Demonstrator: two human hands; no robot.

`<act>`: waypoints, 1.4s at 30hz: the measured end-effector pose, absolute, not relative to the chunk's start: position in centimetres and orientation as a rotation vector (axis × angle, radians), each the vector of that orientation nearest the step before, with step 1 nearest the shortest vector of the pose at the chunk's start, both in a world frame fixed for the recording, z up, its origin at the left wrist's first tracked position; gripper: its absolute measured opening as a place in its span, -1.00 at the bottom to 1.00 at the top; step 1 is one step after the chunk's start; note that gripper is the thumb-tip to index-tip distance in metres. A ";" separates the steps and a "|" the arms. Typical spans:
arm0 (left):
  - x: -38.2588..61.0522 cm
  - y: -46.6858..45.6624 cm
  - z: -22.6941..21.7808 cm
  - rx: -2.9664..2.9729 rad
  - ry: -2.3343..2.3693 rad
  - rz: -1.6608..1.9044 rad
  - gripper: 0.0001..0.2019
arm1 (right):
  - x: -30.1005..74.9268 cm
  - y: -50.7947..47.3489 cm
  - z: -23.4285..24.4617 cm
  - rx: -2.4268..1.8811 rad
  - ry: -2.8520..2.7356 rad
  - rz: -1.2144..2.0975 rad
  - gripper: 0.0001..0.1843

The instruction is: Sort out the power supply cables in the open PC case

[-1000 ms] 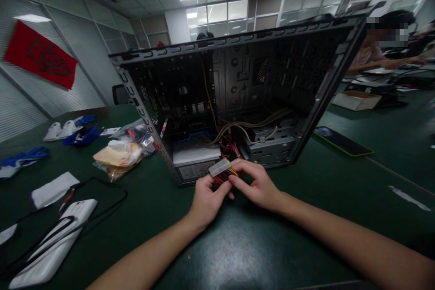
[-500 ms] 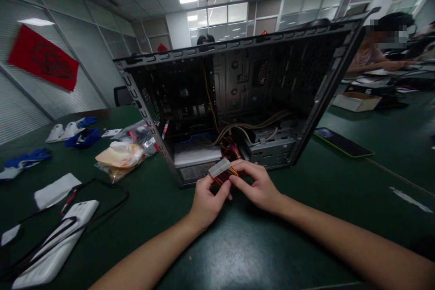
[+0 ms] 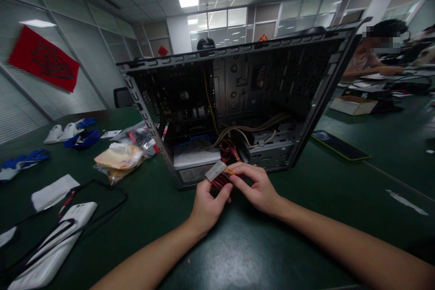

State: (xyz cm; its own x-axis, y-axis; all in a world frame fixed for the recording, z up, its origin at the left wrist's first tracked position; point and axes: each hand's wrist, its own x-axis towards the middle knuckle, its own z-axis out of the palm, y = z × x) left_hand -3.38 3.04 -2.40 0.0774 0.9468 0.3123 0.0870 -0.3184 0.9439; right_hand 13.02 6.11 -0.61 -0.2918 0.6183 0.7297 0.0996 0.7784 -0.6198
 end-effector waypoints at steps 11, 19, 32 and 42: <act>-3.3 2.9 -1.9 1.543 1.139 1.384 -0.73 | 12.8 6.1 -0.7 -0.586 -1.796 0.543 -0.89; -3.4 3.0 -1.7 1.554 1.148 1.391 -0.76 | 12.7 6.1 -0.9 -0.623 -1.775 0.552 -0.87; -3.6 2.9 -1.8 1.595 1.187 1.387 -0.75 | 13.2 6.5 -1.0 -0.614 -1.825 0.640 -0.83; -3.4 3.3 -1.8 1.550 1.128 1.365 -0.70 | 13.3 6.6 -0.8 -0.520 -1.911 0.553 -0.85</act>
State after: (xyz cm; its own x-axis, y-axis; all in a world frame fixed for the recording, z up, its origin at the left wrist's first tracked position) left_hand -3.42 3.35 -1.78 0.0344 0.9497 0.3113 0.1271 -0.3132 0.9412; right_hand 13.31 6.58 -0.80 -0.3727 0.5825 0.7223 0.1065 0.8001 -0.5903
